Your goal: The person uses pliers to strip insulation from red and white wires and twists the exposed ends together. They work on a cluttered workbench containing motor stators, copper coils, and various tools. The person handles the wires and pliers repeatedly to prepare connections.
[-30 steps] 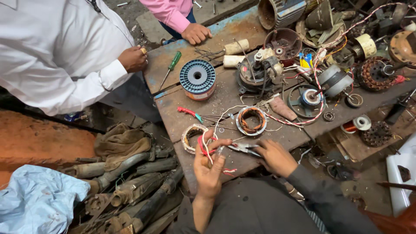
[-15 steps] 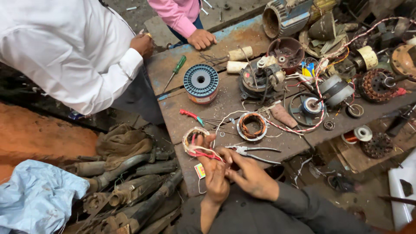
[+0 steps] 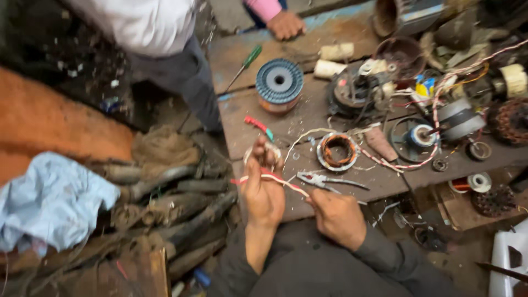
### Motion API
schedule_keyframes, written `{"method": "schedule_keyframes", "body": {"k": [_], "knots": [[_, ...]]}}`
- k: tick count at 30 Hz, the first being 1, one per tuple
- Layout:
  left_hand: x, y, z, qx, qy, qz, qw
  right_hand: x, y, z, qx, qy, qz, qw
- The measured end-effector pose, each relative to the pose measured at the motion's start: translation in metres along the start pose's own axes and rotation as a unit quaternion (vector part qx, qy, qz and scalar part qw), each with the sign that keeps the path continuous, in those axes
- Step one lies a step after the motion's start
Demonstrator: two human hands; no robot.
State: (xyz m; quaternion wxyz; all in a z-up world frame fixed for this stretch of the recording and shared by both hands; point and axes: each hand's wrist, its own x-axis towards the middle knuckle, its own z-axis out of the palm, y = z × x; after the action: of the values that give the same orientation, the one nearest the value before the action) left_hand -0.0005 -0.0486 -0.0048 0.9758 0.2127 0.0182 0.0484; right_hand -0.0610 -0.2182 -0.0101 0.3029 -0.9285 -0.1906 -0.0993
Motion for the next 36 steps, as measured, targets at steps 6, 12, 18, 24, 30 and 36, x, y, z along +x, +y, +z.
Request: {"method": "schedule_keyframes", "body": {"k": [6,12,18,24,30,36], "knots": [[0.054,0.079,-0.011,0.017,0.076,0.167,0.983,-0.003,0.018,-0.030,0.006,0.040,0.089,0.995],[0.010,0.054,-0.031,0.243,0.075,0.235,0.938,0.022,0.014,-0.027,0.014,0.128,0.150,0.980],[-0.018,0.000,0.007,0.261,-0.051,-0.092,0.960,0.032,-0.005,-0.010,-0.054,0.139,-0.040,0.988],[-0.004,0.012,0.009,0.161,0.015,-0.082,0.983,0.016,0.003,-0.009,-0.088,0.026,-0.108,0.990],[0.002,0.013,-0.001,0.148,-0.008,-0.051,0.988,0.008,0.016,-0.008,-0.079,-0.067,-0.025,0.994],[-0.015,0.006,0.005,0.115,-0.076,-0.092,0.986,0.040,-0.002,-0.029,0.144,-0.066,-0.021,0.987]]}}
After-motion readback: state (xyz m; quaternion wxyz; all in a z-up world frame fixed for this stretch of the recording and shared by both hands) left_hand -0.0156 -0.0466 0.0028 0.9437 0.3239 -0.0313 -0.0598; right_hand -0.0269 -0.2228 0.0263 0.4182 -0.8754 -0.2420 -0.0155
